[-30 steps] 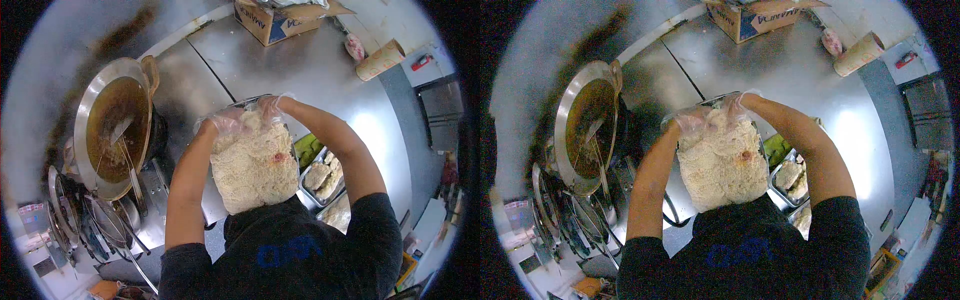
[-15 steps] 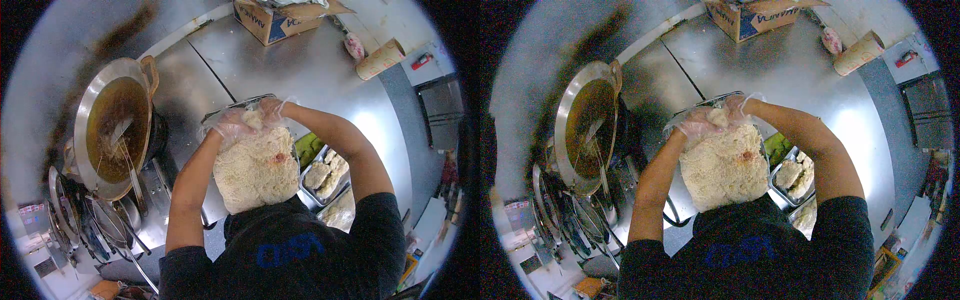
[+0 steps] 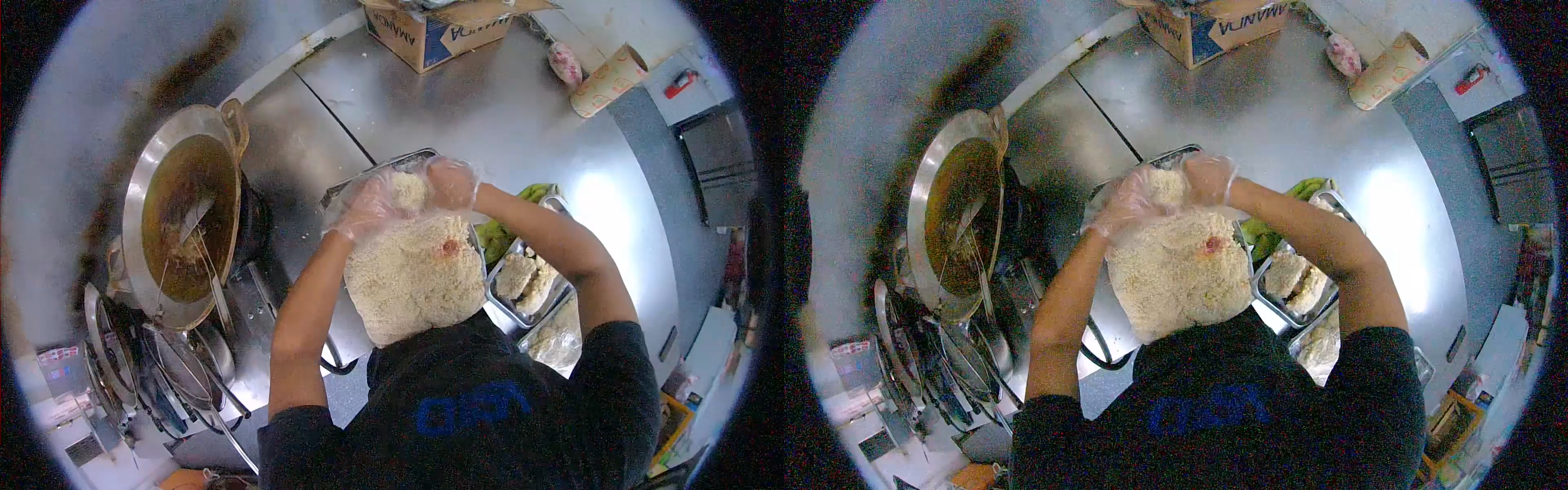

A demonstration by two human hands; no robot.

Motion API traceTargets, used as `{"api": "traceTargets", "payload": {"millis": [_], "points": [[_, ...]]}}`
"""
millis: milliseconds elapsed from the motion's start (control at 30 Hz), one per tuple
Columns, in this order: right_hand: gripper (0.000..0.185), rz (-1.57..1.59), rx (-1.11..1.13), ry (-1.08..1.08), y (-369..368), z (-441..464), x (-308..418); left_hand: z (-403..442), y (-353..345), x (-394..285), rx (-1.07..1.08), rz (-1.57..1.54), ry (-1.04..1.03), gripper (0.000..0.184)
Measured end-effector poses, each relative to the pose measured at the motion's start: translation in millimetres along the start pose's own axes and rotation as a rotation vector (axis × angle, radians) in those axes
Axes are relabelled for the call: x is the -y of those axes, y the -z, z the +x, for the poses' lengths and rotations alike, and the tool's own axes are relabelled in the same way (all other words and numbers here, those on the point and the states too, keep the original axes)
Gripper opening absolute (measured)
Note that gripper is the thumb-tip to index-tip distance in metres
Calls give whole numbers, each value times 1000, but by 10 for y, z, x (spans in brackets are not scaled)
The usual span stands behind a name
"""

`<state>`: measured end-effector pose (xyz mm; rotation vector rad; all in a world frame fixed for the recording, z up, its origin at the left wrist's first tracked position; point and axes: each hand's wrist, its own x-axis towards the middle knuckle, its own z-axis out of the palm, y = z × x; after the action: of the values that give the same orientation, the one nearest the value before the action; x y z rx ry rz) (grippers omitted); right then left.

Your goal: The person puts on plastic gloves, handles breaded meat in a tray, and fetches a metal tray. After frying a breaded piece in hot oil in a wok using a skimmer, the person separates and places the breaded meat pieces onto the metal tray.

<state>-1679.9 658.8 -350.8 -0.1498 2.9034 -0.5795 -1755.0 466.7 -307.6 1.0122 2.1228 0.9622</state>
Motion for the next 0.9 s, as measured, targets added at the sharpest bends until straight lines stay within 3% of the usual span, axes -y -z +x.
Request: {"api": "traceTargets", "payload": {"millis": [67,167,267,367,500,567,700,733,800,833,900], "points": [[56,-29,-100,7,170,-161,154,-32,-80,36,-39,-183,-27,62],[58,-56,126,-180,96,-51,37,-8,-60,119,15,-303,67,64],[55,87,-1,-76,238,-133,125,146,-158,472,83,-477,116,65],[58,2,-46,-44,265,-176,191,77,-116,386,33,-684,178,61],[60,177,-110,-60,718,-156,407,38,-34,294,-103,-453,44,54],[60,154,-102,-119,805,-87,365,-30,105,59,-84,-603,78,54],[62,818,-243,-72,613,-48,72,-70,67,189,-132,-857,126,49],[57,1050,-337,-16,447,-108,0,-73,-22,370,-253,-824,153,50],[54,1359,-350,-159,372,-294,135,-135,-156,558,-427,-839,204,52],[55,1431,-265,-365,417,-456,345,-198,-170,517,-484,-889,229,53],[54,1721,-156,-285,490,-707,761,-454,-112,-23,-461,-1157,295,56]]}}
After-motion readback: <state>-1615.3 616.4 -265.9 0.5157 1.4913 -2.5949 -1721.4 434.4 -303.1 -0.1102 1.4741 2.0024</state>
